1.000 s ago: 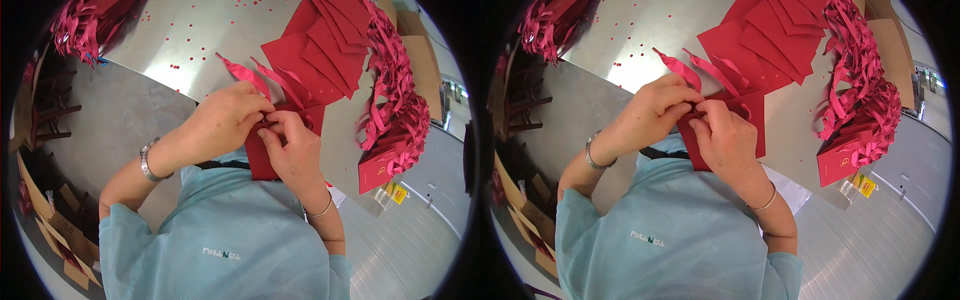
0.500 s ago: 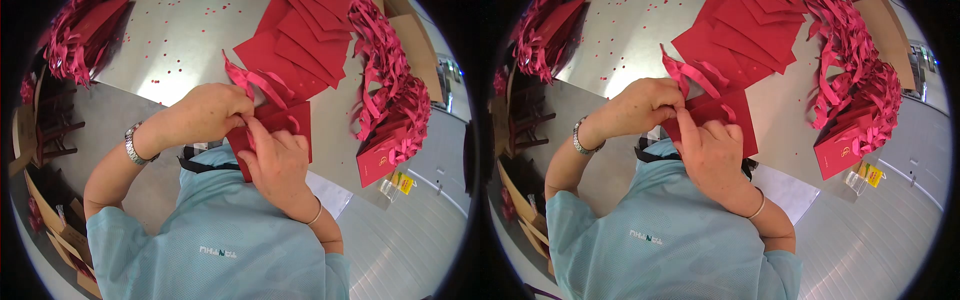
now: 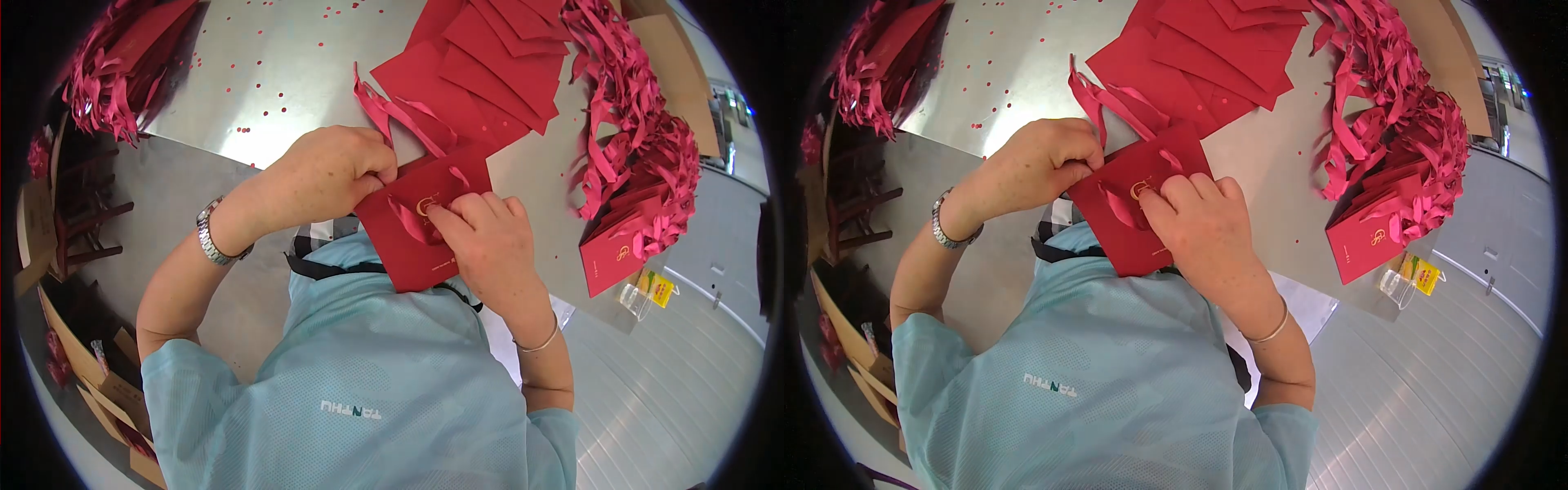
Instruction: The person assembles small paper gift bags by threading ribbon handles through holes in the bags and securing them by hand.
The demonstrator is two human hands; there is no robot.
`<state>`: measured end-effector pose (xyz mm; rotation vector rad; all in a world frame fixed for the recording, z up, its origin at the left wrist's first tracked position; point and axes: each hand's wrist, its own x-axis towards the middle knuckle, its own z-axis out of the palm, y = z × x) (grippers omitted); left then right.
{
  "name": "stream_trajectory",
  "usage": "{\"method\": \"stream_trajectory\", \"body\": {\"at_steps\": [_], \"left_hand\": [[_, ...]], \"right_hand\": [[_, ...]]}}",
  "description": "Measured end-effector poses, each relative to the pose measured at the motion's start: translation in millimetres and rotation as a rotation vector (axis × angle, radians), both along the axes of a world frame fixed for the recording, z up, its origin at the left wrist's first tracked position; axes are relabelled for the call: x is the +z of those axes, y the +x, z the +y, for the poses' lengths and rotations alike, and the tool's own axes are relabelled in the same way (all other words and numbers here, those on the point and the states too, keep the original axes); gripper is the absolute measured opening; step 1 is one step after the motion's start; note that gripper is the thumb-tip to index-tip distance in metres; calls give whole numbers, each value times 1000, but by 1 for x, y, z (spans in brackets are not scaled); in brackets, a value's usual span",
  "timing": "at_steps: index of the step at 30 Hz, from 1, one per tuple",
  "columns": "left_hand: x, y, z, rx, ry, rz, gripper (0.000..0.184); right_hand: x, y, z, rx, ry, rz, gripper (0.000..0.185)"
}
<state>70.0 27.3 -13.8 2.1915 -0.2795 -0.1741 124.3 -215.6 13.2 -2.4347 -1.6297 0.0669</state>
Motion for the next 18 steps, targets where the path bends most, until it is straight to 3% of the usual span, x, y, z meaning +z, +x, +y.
{"method": "stream_trajectory", "body": {"at_steps": [3, 6, 10, 11, 15, 17, 18], "left_hand": [[-2, -2, 0, 24, -4, -30, 10], [-2, -3, -1, 48, -25, -24, 10], [-5, -2, 0, 37, -47, -33, 10], [-6, -3, 0, 43, -55, -52, 10], [-5, -4, 0, 43, -59, -40, 9], [-5, -3, 0, 40, -44, -37, 9], [-5, -2, 0, 39, -45, -40, 9]], "right_hand": [[-3, -1, -1, -36, 181, 125, 27], [5, -17, 12, -158, 217, 336, 29], [-2, -26, 18, -153, 74, 438, 19], [-5, -28, 19, -186, 163, 473, 15], [-5, -32, 21, -224, 277, 370, 14], [-6, -28, 19, -76, 186, 39, 12], [-5, -27, 21, -77, 185, 36, 12]]}}
